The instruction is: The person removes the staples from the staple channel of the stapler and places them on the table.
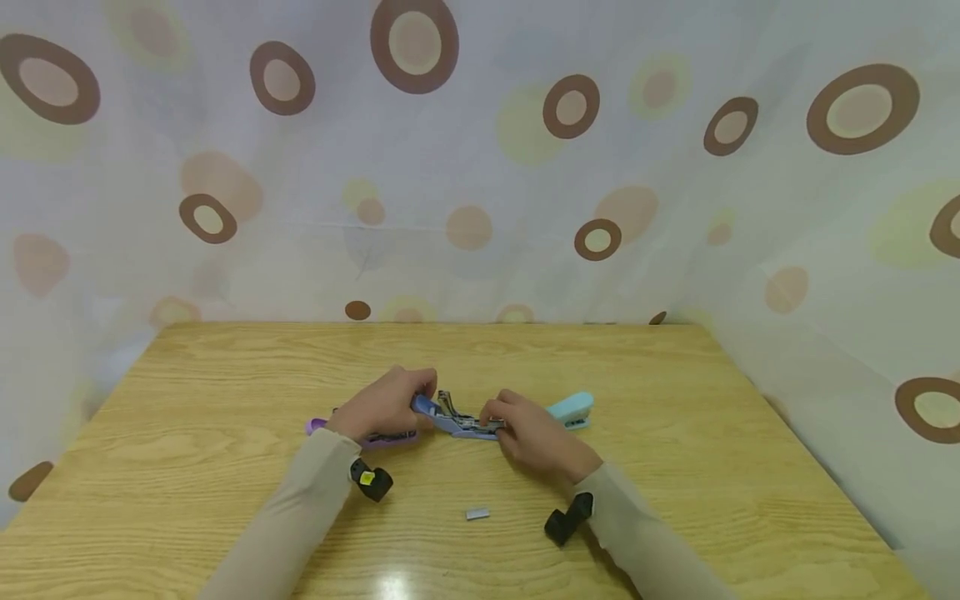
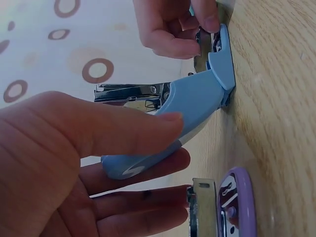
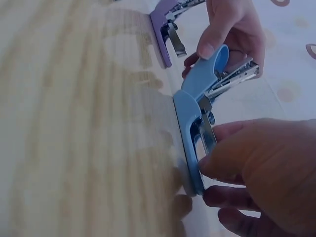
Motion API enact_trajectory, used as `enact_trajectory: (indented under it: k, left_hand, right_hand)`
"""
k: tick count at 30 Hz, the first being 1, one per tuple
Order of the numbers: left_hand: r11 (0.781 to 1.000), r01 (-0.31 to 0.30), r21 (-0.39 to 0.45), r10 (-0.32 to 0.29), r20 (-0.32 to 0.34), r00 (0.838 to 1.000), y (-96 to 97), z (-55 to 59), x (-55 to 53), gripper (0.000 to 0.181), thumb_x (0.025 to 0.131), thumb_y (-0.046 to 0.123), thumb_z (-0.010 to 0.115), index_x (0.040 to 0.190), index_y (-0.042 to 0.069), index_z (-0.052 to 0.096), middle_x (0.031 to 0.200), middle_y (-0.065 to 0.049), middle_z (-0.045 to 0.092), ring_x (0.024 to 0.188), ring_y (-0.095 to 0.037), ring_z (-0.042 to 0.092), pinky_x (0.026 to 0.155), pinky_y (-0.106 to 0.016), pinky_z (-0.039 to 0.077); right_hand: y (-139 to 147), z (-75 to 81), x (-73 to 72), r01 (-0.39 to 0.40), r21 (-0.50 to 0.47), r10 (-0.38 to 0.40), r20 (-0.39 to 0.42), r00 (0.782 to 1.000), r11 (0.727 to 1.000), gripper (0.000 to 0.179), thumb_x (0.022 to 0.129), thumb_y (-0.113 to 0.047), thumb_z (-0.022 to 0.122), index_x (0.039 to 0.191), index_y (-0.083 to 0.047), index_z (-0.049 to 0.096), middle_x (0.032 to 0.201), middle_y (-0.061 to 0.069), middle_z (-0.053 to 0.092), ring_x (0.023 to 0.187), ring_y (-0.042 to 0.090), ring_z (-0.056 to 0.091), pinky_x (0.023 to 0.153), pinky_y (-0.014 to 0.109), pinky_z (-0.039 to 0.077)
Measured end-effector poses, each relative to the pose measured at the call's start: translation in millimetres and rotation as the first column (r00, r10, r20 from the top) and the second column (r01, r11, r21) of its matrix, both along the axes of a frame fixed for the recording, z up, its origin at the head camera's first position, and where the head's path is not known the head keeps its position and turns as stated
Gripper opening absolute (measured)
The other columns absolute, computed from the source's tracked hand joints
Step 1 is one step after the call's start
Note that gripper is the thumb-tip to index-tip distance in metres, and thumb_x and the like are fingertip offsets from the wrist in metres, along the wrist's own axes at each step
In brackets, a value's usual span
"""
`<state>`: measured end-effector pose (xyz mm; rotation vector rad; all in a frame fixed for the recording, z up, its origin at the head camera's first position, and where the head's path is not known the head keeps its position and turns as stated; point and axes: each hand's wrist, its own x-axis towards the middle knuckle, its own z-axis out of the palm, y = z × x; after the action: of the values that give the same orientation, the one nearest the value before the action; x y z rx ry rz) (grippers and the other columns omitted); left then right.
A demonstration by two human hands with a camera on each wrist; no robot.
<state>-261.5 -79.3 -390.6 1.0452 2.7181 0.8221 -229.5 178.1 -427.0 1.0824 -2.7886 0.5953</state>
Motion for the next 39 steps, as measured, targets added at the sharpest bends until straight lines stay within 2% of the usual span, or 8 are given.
enact_trajectory:
  k: [4,9,17,26,31,35,39]
  left_hand:
    - [1.000,-0.006,-0.007,0.006,-0.003,1.000,-0.6,0.7,0.9,0.026,0.079,0.011,0.078,0.084,0.012,0.052,0.070,0.005,0.054,0.061,-0.009,0.043,0.059,-0.023,0.037]
    - [1.000,-0.018,-0.009,0.018,-0.003,1.000,-0.3,0.4,1.1,0.027,0.079,0.012,0.078,0.084,0.012,0.052,0.070,0.005,0.054,0.060,-0.009,0.043,0.058,-0.023,0.037]
    - [0.999,-0.027,-0.018,0.027,0.006,1.000,2.9,1.2,2.5,0.025,0.080,0.011,0.076,0.084,0.013,0.051,0.068,0.005,0.054,0.057,-0.008,0.041,0.056,-0.023,0.035]
    - [0.999,-0.038,-0.004,0.038,0.000,0.999,6.8,3.1,6.7,0.027,0.075,0.006,0.077,0.081,0.012,0.051,0.067,0.005,0.054,0.059,-0.009,0.042,0.056,-0.023,0.036]
    - [0.999,-0.044,-0.021,0.043,-0.004,0.999,6.5,3.6,8.6,0.027,0.075,0.005,0.076,0.081,0.011,0.051,0.067,0.004,0.052,0.060,-0.010,0.042,0.057,-0.024,0.036]
    - [0.998,-0.050,-0.036,0.050,-0.005,0.999,5.7,5.0,8.9,0.028,0.077,0.005,0.076,0.081,0.011,0.049,0.070,0.001,0.049,0.062,-0.012,0.040,0.060,-0.026,0.036]
    - [0.997,-0.059,-0.040,0.059,0.001,0.998,5.7,6.9,9.3,0.028,0.078,0.005,0.076,0.082,0.012,0.049,0.071,0.000,0.049,0.063,-0.013,0.041,0.061,-0.028,0.037]
  right_hand:
    - [0,2.2,-6.3,-0.052,0.001,0.052,0.034,0.998,0.999,0.027,0.085,0.006,0.052,0.100,-0.015,0.062,0.089,0.000,0.055,0.070,0.008,0.043,0.066,0.023,0.041]
    - [-4,4.7,-16.6,-0.153,-0.023,0.154,0.043,0.987,0.988,0.028,0.076,0.010,0.052,0.092,-0.012,0.058,0.082,0.002,0.052,0.065,0.008,0.038,0.061,0.021,0.037]
    - [-5,0.4,-26.7,-0.221,-0.015,0.221,0.023,0.975,0.975,0.023,0.066,0.005,0.053,0.082,-0.012,0.051,0.076,0.000,0.044,0.065,0.006,0.034,0.060,0.019,0.030]
    - [-4,-5.9,-25.7,-0.239,-0.020,0.237,-0.076,0.969,0.971,0.021,0.065,0.000,0.054,0.079,-0.014,0.047,0.076,-0.005,0.040,0.066,0.006,0.034,0.061,0.020,0.031]
    - [-1,-10.8,-25.4,-0.209,-0.102,0.198,-0.112,0.974,0.973,0.022,0.065,0.000,0.054,0.078,-0.014,0.044,0.074,-0.005,0.040,0.066,0.006,0.035,0.061,0.020,0.030]
    - [4,-12.8,-24.6,-0.198,-0.208,0.169,-0.146,0.975,0.958,0.020,0.071,0.003,0.055,0.076,-0.011,0.042,0.072,-0.001,0.042,0.065,0.009,0.036,0.061,0.022,0.031]
    - [8,-10.2,-21.9,-0.185,-0.265,0.149,-0.150,0.977,0.946,0.020,0.076,0.004,0.058,0.075,-0.011,0.045,0.072,-0.003,0.046,0.066,0.008,0.040,0.060,0.022,0.035]
